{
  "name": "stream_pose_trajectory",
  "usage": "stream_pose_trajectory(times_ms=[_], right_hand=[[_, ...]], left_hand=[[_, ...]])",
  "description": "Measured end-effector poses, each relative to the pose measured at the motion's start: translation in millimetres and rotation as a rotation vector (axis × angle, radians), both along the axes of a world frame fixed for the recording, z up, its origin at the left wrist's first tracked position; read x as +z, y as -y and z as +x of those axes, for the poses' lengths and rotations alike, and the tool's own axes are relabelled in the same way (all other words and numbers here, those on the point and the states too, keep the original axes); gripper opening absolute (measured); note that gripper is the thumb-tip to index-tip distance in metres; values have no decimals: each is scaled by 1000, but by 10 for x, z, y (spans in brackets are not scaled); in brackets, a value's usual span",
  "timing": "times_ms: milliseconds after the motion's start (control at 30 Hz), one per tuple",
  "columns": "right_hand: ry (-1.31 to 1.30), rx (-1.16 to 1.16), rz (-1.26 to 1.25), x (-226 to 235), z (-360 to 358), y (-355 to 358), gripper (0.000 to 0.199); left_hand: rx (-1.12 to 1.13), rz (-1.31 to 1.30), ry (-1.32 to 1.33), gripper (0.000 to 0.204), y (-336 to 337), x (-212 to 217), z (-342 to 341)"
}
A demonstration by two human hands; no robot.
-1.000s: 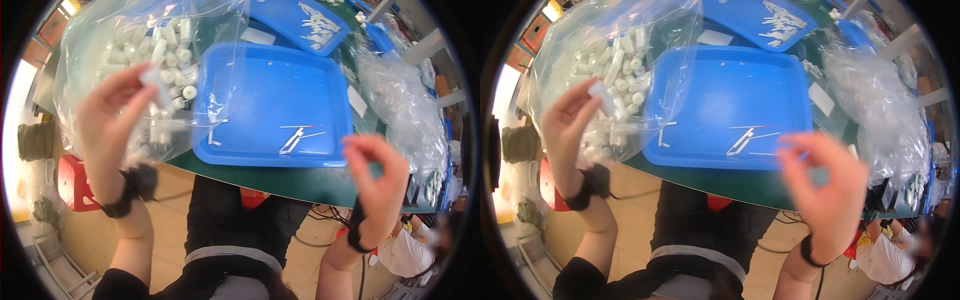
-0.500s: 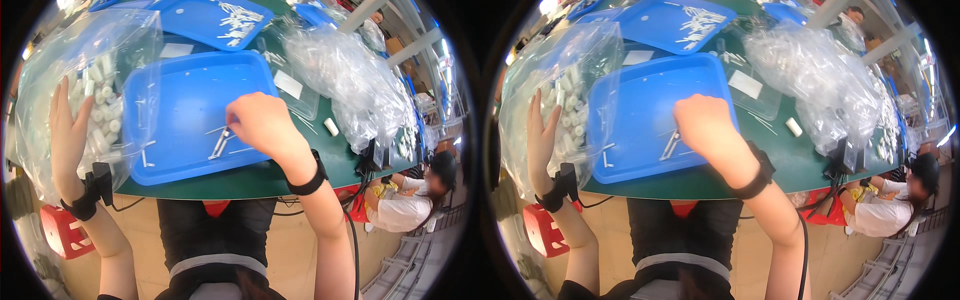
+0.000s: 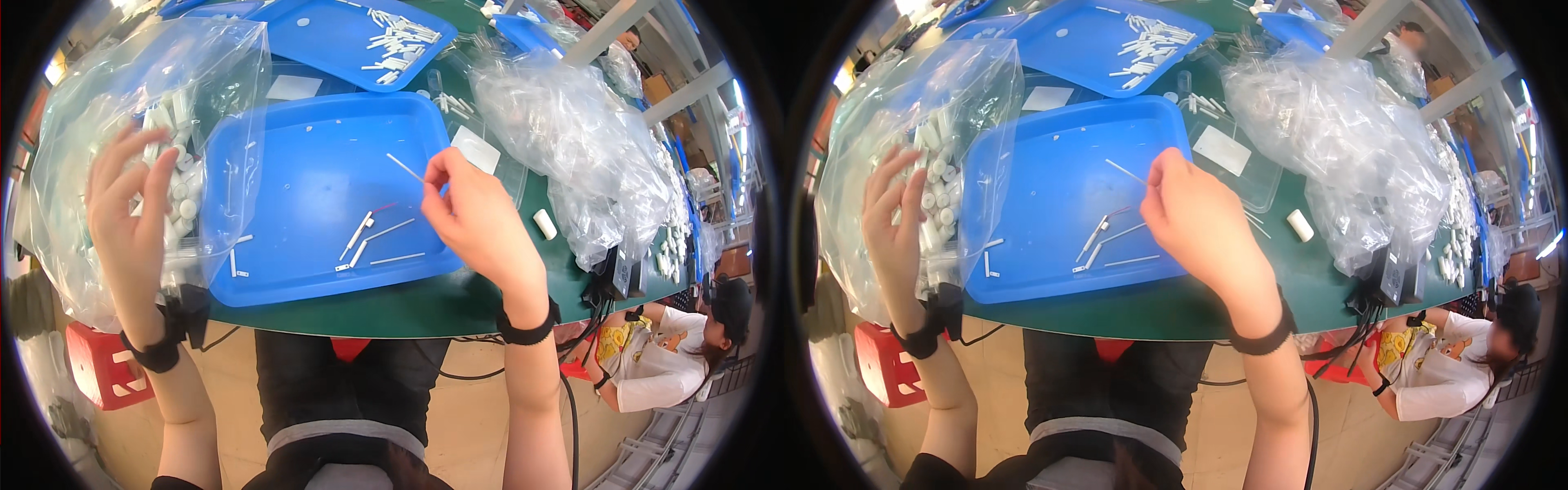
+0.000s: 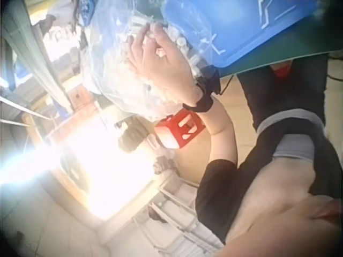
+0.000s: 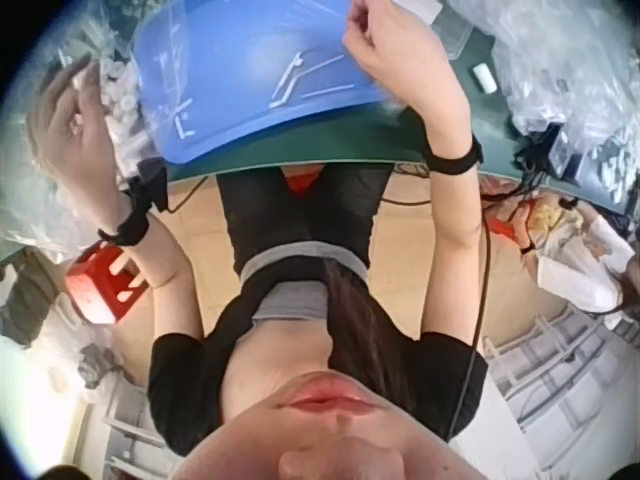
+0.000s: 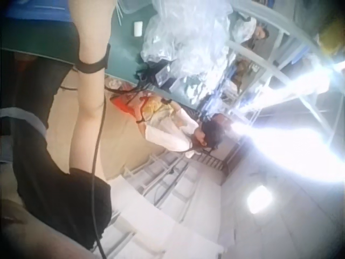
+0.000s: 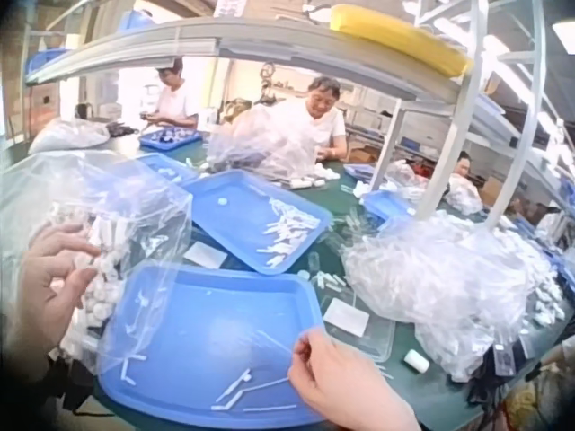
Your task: Manually assemble small white plastic cylinders and components at a workstation.
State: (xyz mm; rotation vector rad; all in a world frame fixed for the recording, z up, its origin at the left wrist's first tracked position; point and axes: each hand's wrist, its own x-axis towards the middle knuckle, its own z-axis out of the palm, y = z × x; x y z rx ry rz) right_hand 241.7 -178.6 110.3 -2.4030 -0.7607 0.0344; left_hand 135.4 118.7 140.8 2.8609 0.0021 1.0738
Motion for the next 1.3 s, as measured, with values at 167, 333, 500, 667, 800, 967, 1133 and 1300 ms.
stream_pose_trajectory(times_ms=[167, 333, 500, 667, 800, 967, 1133, 1300], right_hand=[[-12, -53, 9, 33, 3, 51, 13], [-101, 43, -66, 98, 30, 38, 12], [130, -69, -56, 431, 437, -57, 17], [356, -272, -86, 173, 1728, -511, 21], [371, -221, -354, -186, 2173, -738, 20], [346, -285, -501, -114, 2162, -866, 24], [569, -244, -6, 256, 1598, -575, 23], [196, -156, 338, 763, -134, -369, 18]], left_hand=[[-358, -419, -118, 8, 817, -191, 32], [-329, -448, -479, 16, 1214, -370, 186], [-269, -324, -543, 15, 1236, -556, 275], [-284, -387, -495, 13, 1292, -665, 318], [-278, -382, -438, 12, 1276, -657, 228], [-397, -759, -442, 23, 1090, -579, 219], [-537, -1191, -582, 27, 917, -316, 185], [-659, -1409, -743, 22, 798, -152, 54]])
